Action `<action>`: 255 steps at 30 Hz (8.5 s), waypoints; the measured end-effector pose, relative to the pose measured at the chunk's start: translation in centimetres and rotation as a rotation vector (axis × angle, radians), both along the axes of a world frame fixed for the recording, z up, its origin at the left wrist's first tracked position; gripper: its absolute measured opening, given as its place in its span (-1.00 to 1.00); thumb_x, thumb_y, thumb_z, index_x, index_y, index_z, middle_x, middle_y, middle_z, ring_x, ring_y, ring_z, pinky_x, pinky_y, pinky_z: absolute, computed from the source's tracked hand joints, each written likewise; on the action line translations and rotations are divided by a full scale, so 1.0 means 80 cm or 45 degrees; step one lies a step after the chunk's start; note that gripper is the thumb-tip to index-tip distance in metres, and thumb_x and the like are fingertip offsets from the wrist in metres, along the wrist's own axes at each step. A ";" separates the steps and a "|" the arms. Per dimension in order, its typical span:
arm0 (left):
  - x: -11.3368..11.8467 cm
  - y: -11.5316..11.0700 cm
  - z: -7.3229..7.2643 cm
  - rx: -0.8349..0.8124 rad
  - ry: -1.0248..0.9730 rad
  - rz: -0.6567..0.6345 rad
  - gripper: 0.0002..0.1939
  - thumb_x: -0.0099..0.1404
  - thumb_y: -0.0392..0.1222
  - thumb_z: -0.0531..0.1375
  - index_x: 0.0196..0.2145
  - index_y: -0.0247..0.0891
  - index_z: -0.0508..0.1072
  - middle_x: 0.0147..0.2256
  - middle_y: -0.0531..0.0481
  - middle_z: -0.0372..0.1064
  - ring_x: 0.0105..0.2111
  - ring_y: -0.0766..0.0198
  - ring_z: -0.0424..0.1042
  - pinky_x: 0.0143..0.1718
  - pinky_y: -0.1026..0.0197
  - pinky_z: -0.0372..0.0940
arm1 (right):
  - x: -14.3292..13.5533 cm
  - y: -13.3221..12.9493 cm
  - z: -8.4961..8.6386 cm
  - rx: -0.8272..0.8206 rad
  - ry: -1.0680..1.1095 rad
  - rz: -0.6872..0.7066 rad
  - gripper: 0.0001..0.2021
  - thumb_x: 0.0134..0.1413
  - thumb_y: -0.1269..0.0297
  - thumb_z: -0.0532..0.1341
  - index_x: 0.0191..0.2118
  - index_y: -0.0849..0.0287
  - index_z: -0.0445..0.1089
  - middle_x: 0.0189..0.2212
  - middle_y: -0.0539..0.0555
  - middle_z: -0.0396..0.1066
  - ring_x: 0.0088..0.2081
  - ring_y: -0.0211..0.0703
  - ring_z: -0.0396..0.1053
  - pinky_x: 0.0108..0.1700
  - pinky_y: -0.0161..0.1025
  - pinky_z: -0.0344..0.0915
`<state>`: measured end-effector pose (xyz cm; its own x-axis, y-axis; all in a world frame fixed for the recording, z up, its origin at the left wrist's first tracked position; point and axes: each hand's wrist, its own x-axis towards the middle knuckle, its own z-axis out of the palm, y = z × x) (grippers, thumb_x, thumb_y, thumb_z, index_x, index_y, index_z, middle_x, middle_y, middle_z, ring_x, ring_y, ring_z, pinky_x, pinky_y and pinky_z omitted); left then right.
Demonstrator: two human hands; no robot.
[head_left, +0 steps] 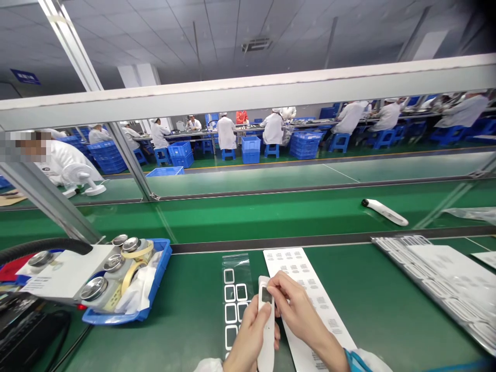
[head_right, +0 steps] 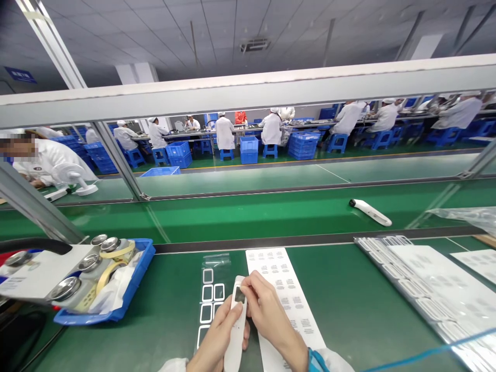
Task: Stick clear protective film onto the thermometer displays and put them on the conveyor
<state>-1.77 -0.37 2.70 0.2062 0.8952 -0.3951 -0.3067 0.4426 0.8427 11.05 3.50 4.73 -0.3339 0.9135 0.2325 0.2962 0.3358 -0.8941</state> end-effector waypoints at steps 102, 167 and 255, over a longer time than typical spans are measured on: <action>-0.132 0.115 -0.019 0.293 0.608 0.470 -0.51 0.01 0.24 0.18 -0.49 -0.33 0.43 -0.56 -0.09 0.46 -0.58 0.25 0.43 -0.74 0.37 0.11 | -0.091 0.049 0.004 0.863 -0.573 0.178 -0.76 0.30 0.46 -0.09 -0.34 0.16 0.25 -0.37 0.08 0.29 -0.31 -0.11 0.23 -0.19 -0.12 0.19; -0.010 -0.005 0.022 0.090 -0.052 0.192 -0.35 0.14 0.41 0.03 -0.29 -0.33 0.35 -0.64 0.05 0.28 -0.66 0.37 0.21 -0.60 0.31 0.10 | -0.002 0.024 0.041 -0.038 -0.220 0.066 -0.73 0.30 0.12 0.01 -0.39 0.11 0.25 -0.67 -0.08 0.29 -0.59 -0.23 0.18 -0.51 -0.30 0.06; 0.007 -0.013 0.024 0.103 -0.200 0.020 -0.64 -0.04 -0.37 0.14 -0.22 -0.26 0.28 -0.34 0.08 0.28 -0.57 0.45 0.24 -0.51 0.31 0.16 | 0.011 0.001 0.023 -0.009 -0.058 0.078 -0.81 0.25 0.33 0.01 -0.42 0.12 0.20 -0.50 -0.06 0.21 -0.47 -0.25 0.22 -0.40 -0.29 0.16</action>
